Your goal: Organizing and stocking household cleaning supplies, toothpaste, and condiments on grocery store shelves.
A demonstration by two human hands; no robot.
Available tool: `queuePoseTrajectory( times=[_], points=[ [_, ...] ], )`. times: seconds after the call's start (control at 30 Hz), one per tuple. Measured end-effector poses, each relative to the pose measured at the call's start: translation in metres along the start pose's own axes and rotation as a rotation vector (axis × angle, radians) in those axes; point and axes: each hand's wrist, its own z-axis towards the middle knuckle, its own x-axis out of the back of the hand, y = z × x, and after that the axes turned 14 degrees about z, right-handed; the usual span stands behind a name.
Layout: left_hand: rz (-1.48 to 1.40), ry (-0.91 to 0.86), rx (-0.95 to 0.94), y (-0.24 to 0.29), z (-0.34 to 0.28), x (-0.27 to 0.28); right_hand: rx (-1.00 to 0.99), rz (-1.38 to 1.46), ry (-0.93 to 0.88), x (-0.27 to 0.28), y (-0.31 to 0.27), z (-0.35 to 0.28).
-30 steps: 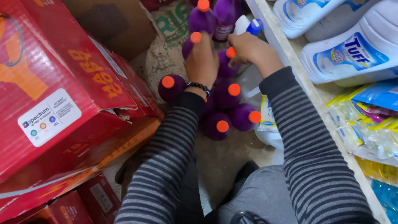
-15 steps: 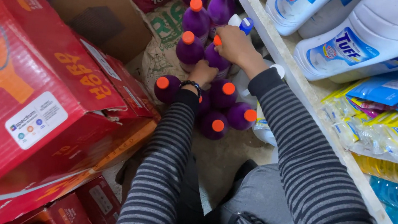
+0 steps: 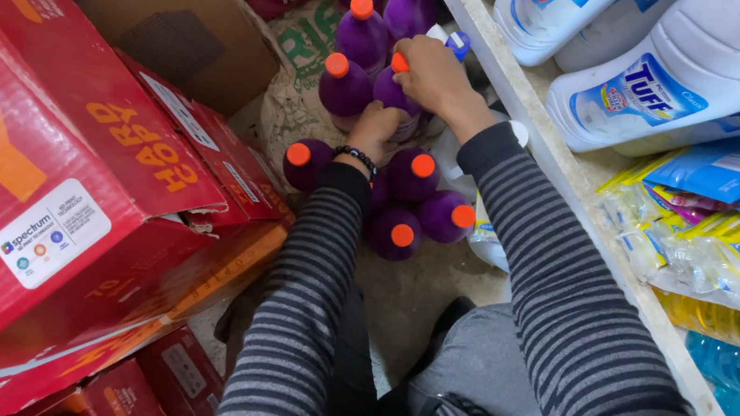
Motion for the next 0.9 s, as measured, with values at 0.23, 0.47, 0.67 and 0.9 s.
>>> queuePoseTrajectory(
  times=[0.23,0.47,0.67,0.9],
  points=[
    [-0.146,0.047,0.087,0.037,-0.034,-0.017,-0.006,-0.063,0.025,0.001,-0.006,-0.001],
    [0.013,0.141,0.017,0.005,0.015,0.000,-0.005,-0.026,0.093,-0.002,0.008,0.003],
    [-0.114,0.093,0.012,0.018,0.011,-0.011,0.019,-0.055,0.081,-0.004,0.008,0.007],
    [-0.078,0.115,0.113,0.022,0.018,0.006,-0.003,-0.186,0.010,0.000,0.007,0.018]
  ],
)
